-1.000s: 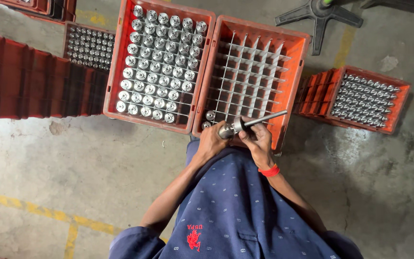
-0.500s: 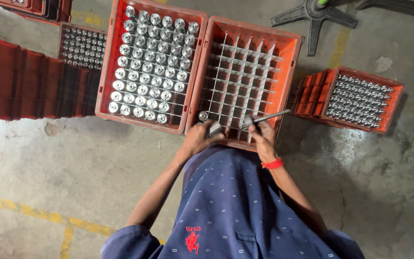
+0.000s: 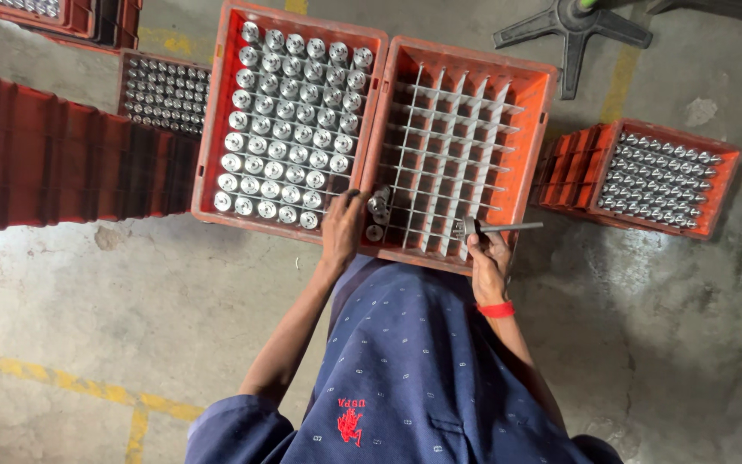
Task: The person uses a metal tool to pick up small, round metal parts from a red crate and places them into an empty red crate with a grid insert. The person repeats this process, moving parts from one crate to another.
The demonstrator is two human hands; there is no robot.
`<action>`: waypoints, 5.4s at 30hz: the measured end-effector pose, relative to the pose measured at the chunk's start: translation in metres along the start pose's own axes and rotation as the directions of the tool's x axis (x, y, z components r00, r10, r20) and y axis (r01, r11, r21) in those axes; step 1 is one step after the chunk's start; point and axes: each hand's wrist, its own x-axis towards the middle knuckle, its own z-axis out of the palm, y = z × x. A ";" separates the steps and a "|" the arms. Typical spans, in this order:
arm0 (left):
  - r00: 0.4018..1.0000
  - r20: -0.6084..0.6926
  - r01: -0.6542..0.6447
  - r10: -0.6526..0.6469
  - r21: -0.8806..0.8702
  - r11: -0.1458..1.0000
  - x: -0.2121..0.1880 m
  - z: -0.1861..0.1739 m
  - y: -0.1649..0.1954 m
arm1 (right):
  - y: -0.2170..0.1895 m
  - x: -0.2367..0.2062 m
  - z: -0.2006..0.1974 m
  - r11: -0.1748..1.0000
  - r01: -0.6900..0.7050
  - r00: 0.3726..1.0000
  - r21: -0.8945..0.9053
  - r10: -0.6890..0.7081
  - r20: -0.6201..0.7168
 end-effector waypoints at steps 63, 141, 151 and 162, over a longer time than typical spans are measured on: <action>0.988 0.101 0.114 -0.121 0.071 0.991 0.069 -0.018 -0.005 | 0.020 -0.006 0.011 0.997 -0.029 0.999 0.075 0.031 -0.023; 0.995 -0.087 -0.008 0.038 0.325 0.946 0.173 -0.008 -0.053 | 0.026 -0.017 0.022 0.996 0.074 0.996 0.039 -0.072 -0.059; 0.990 -0.141 -0.080 -0.007 -0.604 0.793 0.128 -0.078 -0.025 | 0.006 -0.030 0.029 0.999 0.020 0.999 -0.051 -0.022 -0.041; 0.960 0.267 0.206 -0.088 -0.459 0.864 0.000 -0.011 0.085 | -0.055 -0.010 0.074 0.980 0.084 0.968 -0.183 -0.037 0.247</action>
